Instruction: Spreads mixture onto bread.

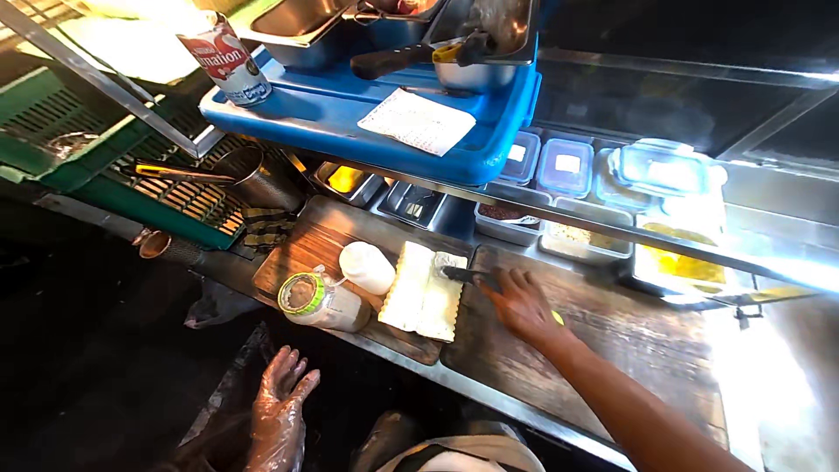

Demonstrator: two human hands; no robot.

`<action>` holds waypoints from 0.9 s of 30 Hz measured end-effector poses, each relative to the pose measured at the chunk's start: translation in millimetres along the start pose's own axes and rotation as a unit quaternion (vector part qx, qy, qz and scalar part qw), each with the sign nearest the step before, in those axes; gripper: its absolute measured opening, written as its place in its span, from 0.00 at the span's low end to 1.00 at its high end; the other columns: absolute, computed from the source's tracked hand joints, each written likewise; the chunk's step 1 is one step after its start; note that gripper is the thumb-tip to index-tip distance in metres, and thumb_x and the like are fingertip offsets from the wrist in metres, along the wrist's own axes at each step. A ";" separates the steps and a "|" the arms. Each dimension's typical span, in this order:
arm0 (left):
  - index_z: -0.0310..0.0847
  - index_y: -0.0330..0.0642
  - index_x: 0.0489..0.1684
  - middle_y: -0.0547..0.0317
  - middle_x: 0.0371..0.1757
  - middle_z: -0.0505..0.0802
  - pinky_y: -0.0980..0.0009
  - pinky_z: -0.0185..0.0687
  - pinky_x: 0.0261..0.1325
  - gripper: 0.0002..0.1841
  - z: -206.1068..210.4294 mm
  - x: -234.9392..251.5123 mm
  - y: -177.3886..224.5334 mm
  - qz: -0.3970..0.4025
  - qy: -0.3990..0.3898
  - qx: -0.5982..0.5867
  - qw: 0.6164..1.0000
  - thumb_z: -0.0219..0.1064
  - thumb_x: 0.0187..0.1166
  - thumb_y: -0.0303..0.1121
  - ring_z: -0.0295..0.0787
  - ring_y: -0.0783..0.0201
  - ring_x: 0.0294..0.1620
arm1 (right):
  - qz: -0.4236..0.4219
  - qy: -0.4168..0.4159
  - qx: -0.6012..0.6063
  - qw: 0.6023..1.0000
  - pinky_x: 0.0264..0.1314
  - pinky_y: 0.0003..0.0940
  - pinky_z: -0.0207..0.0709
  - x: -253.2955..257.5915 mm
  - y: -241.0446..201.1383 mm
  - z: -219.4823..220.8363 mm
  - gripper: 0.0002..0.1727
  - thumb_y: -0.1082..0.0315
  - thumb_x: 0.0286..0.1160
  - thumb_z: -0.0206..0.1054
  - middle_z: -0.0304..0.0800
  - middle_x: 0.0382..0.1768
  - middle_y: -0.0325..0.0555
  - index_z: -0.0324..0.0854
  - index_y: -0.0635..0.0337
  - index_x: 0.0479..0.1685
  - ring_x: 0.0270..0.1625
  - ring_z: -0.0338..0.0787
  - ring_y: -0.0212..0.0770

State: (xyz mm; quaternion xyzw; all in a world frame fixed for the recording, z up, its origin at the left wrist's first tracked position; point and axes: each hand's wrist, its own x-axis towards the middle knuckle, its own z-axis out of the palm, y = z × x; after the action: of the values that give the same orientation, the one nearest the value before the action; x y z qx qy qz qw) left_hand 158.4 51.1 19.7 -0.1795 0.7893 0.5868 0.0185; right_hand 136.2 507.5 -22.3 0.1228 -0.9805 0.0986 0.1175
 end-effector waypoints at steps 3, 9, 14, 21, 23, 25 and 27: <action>0.61 0.38 0.89 0.44 0.86 0.72 0.60 0.84 0.73 0.44 -5.8 -10.9 -2.7 0.008 -0.010 0.044 0.999 0.76 0.65 0.32 0.77 0.52 0.80 | 0.012 -0.018 0.004 1.000 0.50 0.58 0.79 7.3 16.3 7.5 0.27 0.72 0.75 0.65 0.86 0.61 0.54 0.84 0.39 0.74 0.57 0.86 0.58; 0.67 0.36 0.84 0.42 0.85 0.74 0.59 0.84 0.72 0.38 -17.7 -32.6 -16.0 -0.035 0.008 0.067 0.997 0.74 0.69 0.30 0.78 0.52 0.79 | 0.011 0.001 0.017 1.000 0.47 0.54 0.77 14.0 2.8 16.0 0.25 0.68 0.78 0.61 0.86 0.59 0.52 0.84 0.37 0.72 0.55 0.86 0.55; 0.70 0.36 0.83 0.43 0.84 0.75 0.60 0.82 0.75 0.36 -21.1 -42.0 -23.2 -0.054 -0.004 0.098 0.994 0.74 0.69 0.27 0.79 0.52 0.79 | 0.049 -0.009 0.009 0.999 0.52 0.59 0.77 25.9 17.5 24.0 0.27 0.69 0.77 0.63 0.87 0.60 0.56 0.82 0.36 0.76 0.56 0.86 0.60; 0.73 0.38 0.80 0.47 0.83 0.78 0.62 0.83 0.73 0.33 -22.1 -43.5 -31.6 -0.067 0.007 0.086 0.994 0.73 0.70 0.28 0.80 0.54 0.78 | 0.117 -0.026 0.059 0.991 0.53 0.60 0.78 -8.5 11.8 -1.4 0.22 0.65 0.82 0.61 0.87 0.61 0.54 0.86 0.39 0.72 0.59 0.86 0.59; 0.75 0.38 0.78 0.48 0.81 0.80 0.63 0.83 0.73 0.32 -18.6 -41.0 -38.5 -0.072 -0.005 0.093 0.993 0.73 0.69 0.28 0.82 0.55 0.76 | 0.144 -0.042 0.084 0.985 0.56 0.59 0.79 -3.1 -1.9 0.4 0.21 0.66 0.83 0.61 0.87 0.62 0.54 0.86 0.38 0.72 0.62 0.85 0.58; 0.76 0.37 0.77 0.48 0.80 0.81 0.63 0.83 0.73 0.31 -16.2 -37.4 -40.9 -0.066 -0.022 0.105 0.992 0.74 0.68 0.28 0.82 0.55 0.75 | 0.177 -0.090 0.095 0.975 0.58 0.59 0.79 -1.1 -14.8 -7.1 0.21 0.65 0.84 0.61 0.87 0.61 0.53 0.87 0.38 0.71 0.63 0.85 0.58; 0.75 0.37 0.77 0.47 0.80 0.80 0.64 0.84 0.72 0.31 -17.0 -31.3 -34.0 -0.049 -0.028 0.108 0.993 0.73 0.69 0.27 0.82 0.55 0.75 | 0.225 -0.137 0.105 0.959 0.60 0.59 0.81 -9.9 -27.9 -28.9 0.19 0.62 0.85 0.61 0.87 0.59 0.55 0.87 0.41 0.70 0.63 0.85 0.58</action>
State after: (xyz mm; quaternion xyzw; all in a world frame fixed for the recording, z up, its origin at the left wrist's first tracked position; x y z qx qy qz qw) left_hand 201.1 35.0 1.2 -0.1980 0.8376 0.5015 0.0883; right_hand 158.9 489.5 7.3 -0.0770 -0.9736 0.2075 -0.0564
